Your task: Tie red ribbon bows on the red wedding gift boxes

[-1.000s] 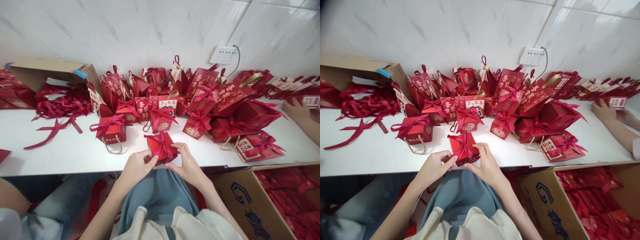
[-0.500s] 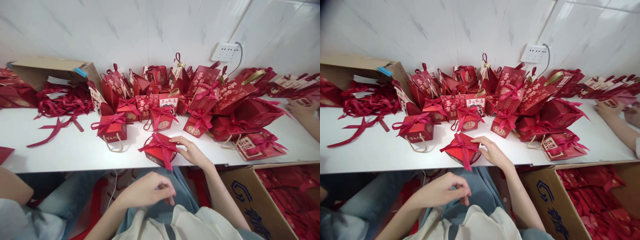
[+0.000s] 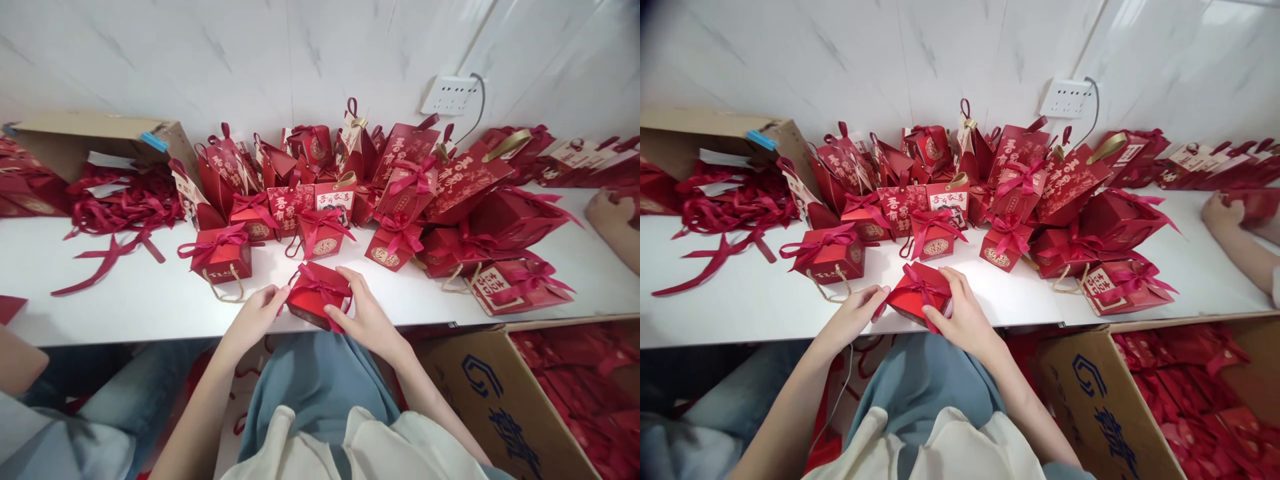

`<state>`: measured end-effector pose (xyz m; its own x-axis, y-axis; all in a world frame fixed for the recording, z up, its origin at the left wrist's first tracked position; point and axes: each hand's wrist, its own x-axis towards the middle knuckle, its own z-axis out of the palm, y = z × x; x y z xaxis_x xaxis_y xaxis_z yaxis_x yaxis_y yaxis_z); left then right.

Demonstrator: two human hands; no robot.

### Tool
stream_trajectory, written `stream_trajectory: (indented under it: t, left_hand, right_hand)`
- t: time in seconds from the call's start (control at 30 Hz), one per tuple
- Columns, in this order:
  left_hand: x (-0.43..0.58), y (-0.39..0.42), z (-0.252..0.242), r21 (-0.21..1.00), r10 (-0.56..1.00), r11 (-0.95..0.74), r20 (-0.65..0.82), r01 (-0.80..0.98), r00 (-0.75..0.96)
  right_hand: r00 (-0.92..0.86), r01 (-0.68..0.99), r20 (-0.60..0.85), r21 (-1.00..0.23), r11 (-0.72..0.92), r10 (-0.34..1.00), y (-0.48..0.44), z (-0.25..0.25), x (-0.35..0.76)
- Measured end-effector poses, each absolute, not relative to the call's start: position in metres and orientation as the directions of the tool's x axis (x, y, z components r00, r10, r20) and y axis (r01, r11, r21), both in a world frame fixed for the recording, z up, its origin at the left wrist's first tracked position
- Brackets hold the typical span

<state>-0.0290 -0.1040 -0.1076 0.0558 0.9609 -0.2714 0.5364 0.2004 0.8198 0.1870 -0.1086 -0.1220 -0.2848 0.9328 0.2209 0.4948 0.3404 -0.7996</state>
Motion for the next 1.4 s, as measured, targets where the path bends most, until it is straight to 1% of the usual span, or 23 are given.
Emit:
stream_trajectory:
  t: [0.17,0.3,0.4,0.53,0.57,0.63,0.73,0.77,0.8,0.9,0.97,1.13,1.27,1.3,1.4]
  left_hand:
    - [-0.033,-0.107,-0.104,0.903,0.938,0.226,-0.303,0.365,0.170]
    - [-0.034,-0.120,-0.101,0.926,0.906,0.228,-0.315,0.302,0.282]
    - [-0.040,-0.131,-0.107,0.913,0.861,0.240,-0.358,0.330,0.363]
    - [-0.066,-0.133,-0.116,0.854,0.735,0.197,-0.454,0.482,0.504]
    - [-0.073,-0.131,-0.116,0.831,0.726,0.178,-0.473,0.528,0.500]
    - [-0.080,-0.122,-0.114,0.794,0.794,0.135,-0.445,0.593,0.415]
    - [-0.070,-0.103,-0.107,0.809,0.955,0.100,-0.241,0.579,0.172]
    - [-0.062,-0.097,-0.105,0.831,0.977,0.092,-0.182,0.549,0.113]
    - [-0.053,-0.092,-0.104,0.849,0.985,0.077,-0.147,0.523,0.094]
    - [-0.032,-0.084,-0.103,0.880,0.987,0.026,-0.099,0.475,0.130]
    - [-0.025,-0.084,-0.102,0.884,0.988,0.005,-0.077,0.468,0.136]
    - [-0.021,-0.099,-0.099,0.901,0.997,-0.001,-0.030,0.433,0.066]
    - [-0.010,-0.114,-0.099,0.912,0.992,-0.123,0.108,0.390,0.061]
    - [-0.008,-0.117,-0.100,0.911,0.990,-0.138,0.123,0.389,0.064]
    - [-0.007,-0.117,-0.103,0.927,0.993,-0.113,0.098,0.358,0.059]
  right_hand:
    - [-0.385,0.431,0.211,-0.820,0.377,0.899,-0.098,-0.122,0.194]
    - [-0.475,0.397,0.173,-0.833,0.385,0.863,-0.090,-0.121,0.203]
    - [-0.521,0.392,0.131,-0.841,0.373,0.844,-0.087,-0.121,0.208]
    - [-0.537,0.374,0.119,-0.854,0.362,0.835,-0.084,-0.122,0.211]
    - [-0.533,0.383,0.126,-0.846,0.371,0.837,-0.084,-0.121,0.211]
    - [-0.490,0.414,0.164,-0.820,0.394,0.856,-0.086,-0.117,0.211]
    - [-0.399,0.470,0.246,-0.772,0.427,0.883,-0.091,-0.108,0.205]
    - [-0.401,0.496,0.249,-0.750,0.438,0.882,-0.093,-0.105,0.202]
    - [-0.422,0.526,0.235,-0.724,0.447,0.876,-0.096,-0.103,0.198]
    - [-0.495,0.608,0.135,-0.652,0.454,0.858,-0.101,-0.103,0.192]
    - [-0.503,0.618,0.109,-0.648,0.445,0.857,-0.103,-0.106,0.192]
    - [-0.490,0.568,0.160,-0.687,0.453,0.857,-0.103,-0.114,0.194]
    - [-0.489,0.566,0.162,-0.688,0.454,0.857,-0.104,-0.119,0.194]
    - [-0.492,0.565,0.162,-0.688,0.455,0.856,-0.104,-0.120,0.195]
    - [-0.498,0.557,0.161,-0.694,0.456,0.852,-0.104,-0.121,0.197]
